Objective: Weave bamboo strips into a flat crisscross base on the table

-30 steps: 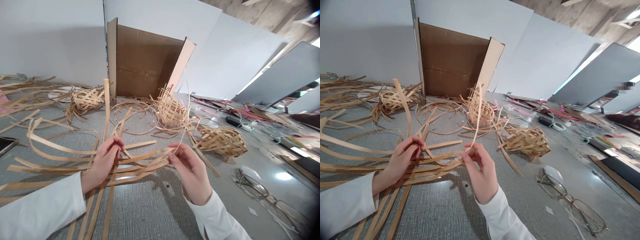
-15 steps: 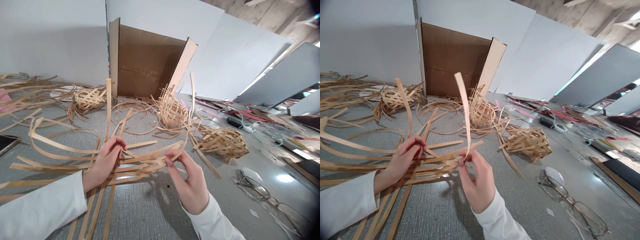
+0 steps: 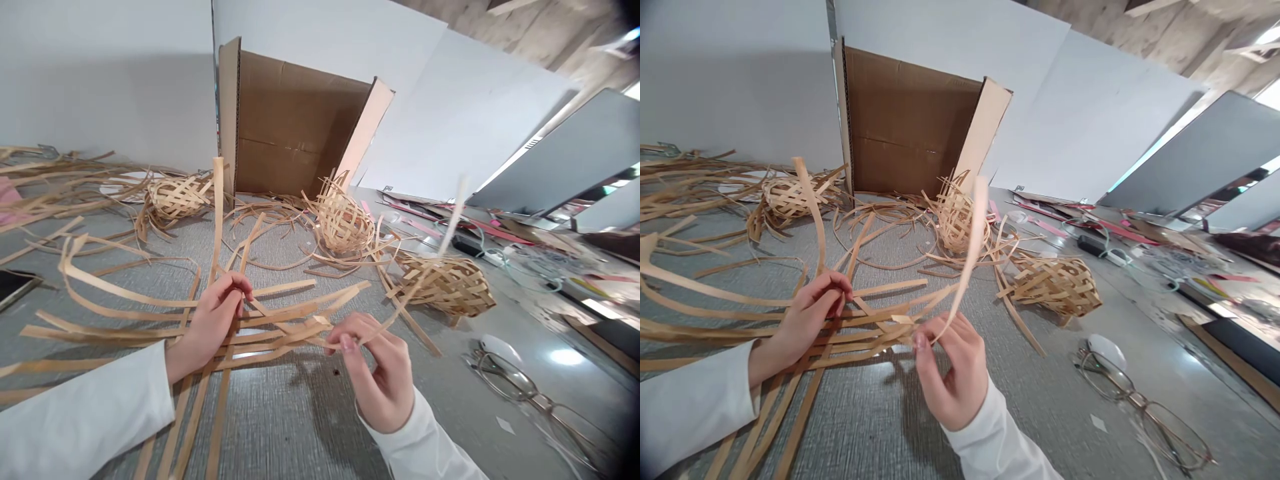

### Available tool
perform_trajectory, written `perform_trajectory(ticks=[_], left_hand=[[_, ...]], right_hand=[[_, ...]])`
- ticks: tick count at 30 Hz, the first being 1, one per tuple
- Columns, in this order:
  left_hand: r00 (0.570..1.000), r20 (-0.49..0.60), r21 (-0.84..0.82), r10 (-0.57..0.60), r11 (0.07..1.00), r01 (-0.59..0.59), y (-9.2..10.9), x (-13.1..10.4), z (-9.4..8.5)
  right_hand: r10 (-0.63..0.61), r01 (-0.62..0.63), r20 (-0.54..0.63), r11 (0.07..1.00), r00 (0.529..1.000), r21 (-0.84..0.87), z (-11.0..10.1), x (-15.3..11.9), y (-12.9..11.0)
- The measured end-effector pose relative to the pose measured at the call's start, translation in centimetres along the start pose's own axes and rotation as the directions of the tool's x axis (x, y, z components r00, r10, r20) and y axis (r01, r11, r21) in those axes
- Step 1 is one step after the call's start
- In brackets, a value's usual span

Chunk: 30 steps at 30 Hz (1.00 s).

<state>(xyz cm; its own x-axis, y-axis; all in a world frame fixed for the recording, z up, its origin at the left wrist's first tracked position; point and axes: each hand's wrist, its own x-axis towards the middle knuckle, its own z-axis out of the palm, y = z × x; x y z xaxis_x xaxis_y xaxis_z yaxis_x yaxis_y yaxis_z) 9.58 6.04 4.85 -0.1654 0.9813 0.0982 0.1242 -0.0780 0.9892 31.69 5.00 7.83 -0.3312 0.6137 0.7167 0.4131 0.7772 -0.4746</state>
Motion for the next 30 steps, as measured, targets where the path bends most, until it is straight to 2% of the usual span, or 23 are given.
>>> perform_trajectory(ticks=[3, 7, 10, 13, 18, 21, 25, 27, 30], left_hand=[[1.0, -0.006, 0.007, 0.015, 1.0, -0.015, 0.0, 0.1, 0.0], [0.999, 0.007, 0.019, 0.05, 0.999, -0.05, 0.1, 0.1, 0.1], [0.996, 0.04, 0.037, 0.081, 0.996, -0.083, 0.0, -0.1, 0.0], [0.99, 0.075, 0.099, 0.119, 0.987, -0.126, -0.2, -0.1, 0.0], [0.972, 0.165, 0.253, 0.17, 0.945, -0.208, -0.6, 0.1, 0.0], [0.94, 0.262, 0.303, 0.219, 0.906, -0.296, -0.7, 0.0, 0.1], [0.845, 0.448, 0.292, 0.291, 0.846, -0.446, -0.6, -0.5, 0.2], [0.814, 0.493, 0.287, 0.307, 0.826, -0.486, -0.5, -0.6, 0.2], [0.799, 0.513, 0.284, 0.312, 0.817, -0.502, -0.5, -0.6, 0.1]], right_hand=[[-0.087, 0.089, 0.047, 0.996, 0.995, -0.032, 0.3, 0.0, -0.1], [-0.237, 0.244, 0.186, 0.97, 0.954, -0.015, 1.3, -0.4, -0.2], [-0.264, 0.271, 0.264, 0.962, 0.928, 0.007, 2.0, -1.0, -0.3], [-0.269, 0.279, 0.296, 0.96, 0.917, 0.01, 2.3, -1.3, -0.5], [-0.327, 0.377, 0.325, 0.92, 0.888, -0.105, 2.1, -0.8, -0.3], [-0.358, 0.428, 0.349, 0.892, 0.866, -0.149, 1.8, -0.4, 0.2], [-0.37, 0.464, 0.408, 0.871, 0.835, -0.16, 2.0, -0.5, 0.6], [-0.367, 0.471, 0.429, 0.866, 0.825, -0.165, 2.3, -0.7, 0.6], [-0.371, 0.483, 0.432, 0.857, 0.822, -0.182, 2.5, -0.9, 0.5]])
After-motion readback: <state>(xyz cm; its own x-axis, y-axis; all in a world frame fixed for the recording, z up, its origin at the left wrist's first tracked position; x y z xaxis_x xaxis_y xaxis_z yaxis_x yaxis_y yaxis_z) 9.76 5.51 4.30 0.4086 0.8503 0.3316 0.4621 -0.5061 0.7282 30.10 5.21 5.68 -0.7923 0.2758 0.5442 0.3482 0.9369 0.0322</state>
